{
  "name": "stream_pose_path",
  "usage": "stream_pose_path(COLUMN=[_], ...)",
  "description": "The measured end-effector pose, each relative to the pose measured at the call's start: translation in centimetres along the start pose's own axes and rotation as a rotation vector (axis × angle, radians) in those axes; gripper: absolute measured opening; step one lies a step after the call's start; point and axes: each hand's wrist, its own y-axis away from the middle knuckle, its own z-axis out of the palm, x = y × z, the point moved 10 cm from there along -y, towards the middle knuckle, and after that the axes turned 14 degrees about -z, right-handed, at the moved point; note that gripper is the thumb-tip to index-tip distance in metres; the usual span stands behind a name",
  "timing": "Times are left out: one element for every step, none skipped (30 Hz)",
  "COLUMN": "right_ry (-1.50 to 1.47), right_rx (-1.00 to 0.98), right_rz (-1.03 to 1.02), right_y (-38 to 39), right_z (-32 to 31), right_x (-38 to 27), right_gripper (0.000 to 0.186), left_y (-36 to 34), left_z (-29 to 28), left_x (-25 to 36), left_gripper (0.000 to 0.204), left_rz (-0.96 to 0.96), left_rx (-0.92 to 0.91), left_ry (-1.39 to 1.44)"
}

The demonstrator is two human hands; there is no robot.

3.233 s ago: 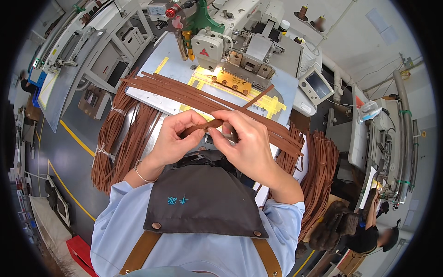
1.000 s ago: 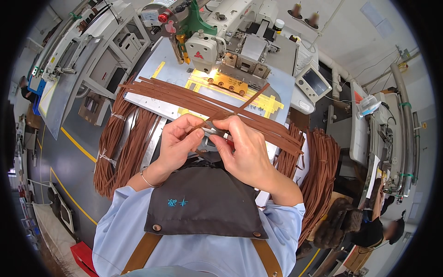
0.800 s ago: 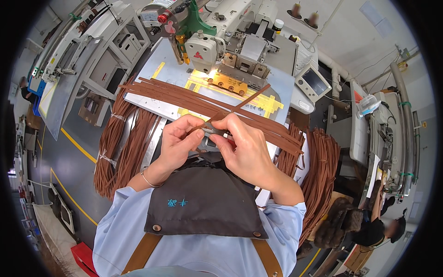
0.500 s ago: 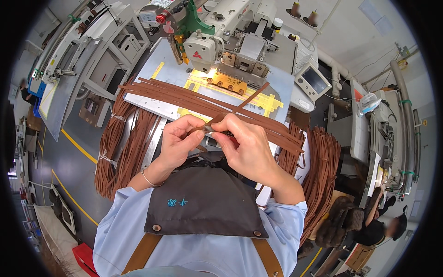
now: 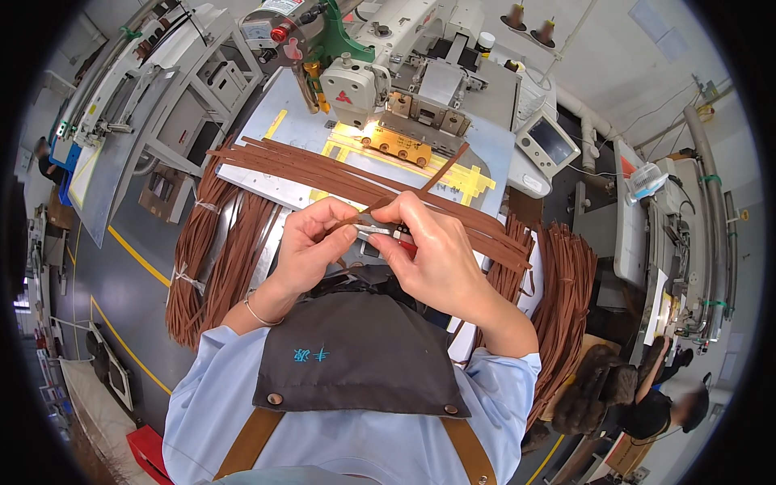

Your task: Assembling and finishing leather straps by hand in a workshop.

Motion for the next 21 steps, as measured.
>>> stream_pose_path(right_ry=[0.0,-0.019,-0.038,-0.039,-0.054,-0.07,-0.07,-0.216,-0.361,-0.318,-0.321,-0.245,-0.169,-0.174,-0.174,-0.163,-0.152,-0.153,-0.197,-0.241,-0.284], right_rx=[-0.001,-0.023,-0.046,-0.048,-0.038,-0.028,-0.028,0.048,0.124,0.214,0.21,0.132,0.055,0.073,0.076,0.066,0.056,0.057,0.05,0.041,0.032], right_rz=[0.0,0.028,0.055,0.054,0.022,-0.01,-0.01,0.03,0.071,0.038,0.038,0.061,0.083,0.091,0.093,0.098,0.102,0.104,0.133,0.162,0.191], right_y=[0.0,0.0,0.1,0.1,0.1,0.1,0.3,0.6,0.9,0.9,0.6,0.2,0.0,-0.1,-0.3,-0.5,-0.6,-0.7,-0.6,-0.4,-0.2], right_z=[-0.1,0.1,0.3,0.3,0.3,0.3,0.5,0.4,0.3,-0.4,-0.6,-0.6,-0.3,-0.2,-0.1,0.0,0.0,0.0,0.2,0.4,0.7], right_x=[0.0,0.4,0.8,0.9,0.9,0.9,1.2,2.1,2.9,2.7,2.4,1.7,1.4,1.5,1.6,1.7,1.9,2.0,2.4,2.9,3.2], right_gripper=[0.018,0.017,0.017,0.017,0.017,0.017,0.017,0.016,0.016,0.024,0.024,0.026,0.028,0.027,0.027,0.024,0.021,0.021,0.018,0.016,0.013], left_y=[-0.1,-0.1,-0.2,-0.2,-0.2,-0.2,-0.2,-0.2,-0.3,-0.3,-0.3,-0.2,-0.2,-0.3,-0.4,-0.3,-0.3,-0.3,-0.4,-0.5,-0.5], left_z=[0.0,0.0,0.0,0.0,0.2,0.2,0.3,0.4,0.5,0.5,0.4,0.3,0.2,0.4,0.5,0.7,0.9,1.0,0.9,0.8,0.9], left_x=[0.0,0.0,-0.1,-0.1,-0.1,0.0,0.2,0.3,0.3,0.4,0.4,0.2,-0.1,-0.3,-0.4,-0.2,0.1,0.1,0.1,0.0,-0.1], left_gripper=[0.009,0.009,0.009,0.009,0.009,0.009,0.009,0.01,0.01,0.01,0.011,0.011,0.012,0.012,0.012,0.012,0.012,0.012,0.012,0.012,0.012], left_rz=[-0.003,-0.006,-0.006,-0.001,0.002,0.002,-0.001,-0.003,-0.003,0.004,0.012,0.011,0.005,-0.002,-0.004,0.02,0.045,0.043,0.03,0.017,0.016], left_rx=[0.004,0.008,0.009,-0.007,-0.027,-0.027,-0.028,-0.03,-0.032,-0.026,-0.013,-0.01,-0.014,-0.023,-0.026,-0.036,-0.046,-0.046,-0.025,-0.003,-0.002], left_ry=[-0.023,-0.047,-0.047,-0.039,-0.032,-0.032,-0.018,-0.006,-0.006,-0.006,-0.003,-0.002,-0.001,-0.001,-0.002,-0.01,-0.019,-0.02,-0.045,-0.068,-0.067])
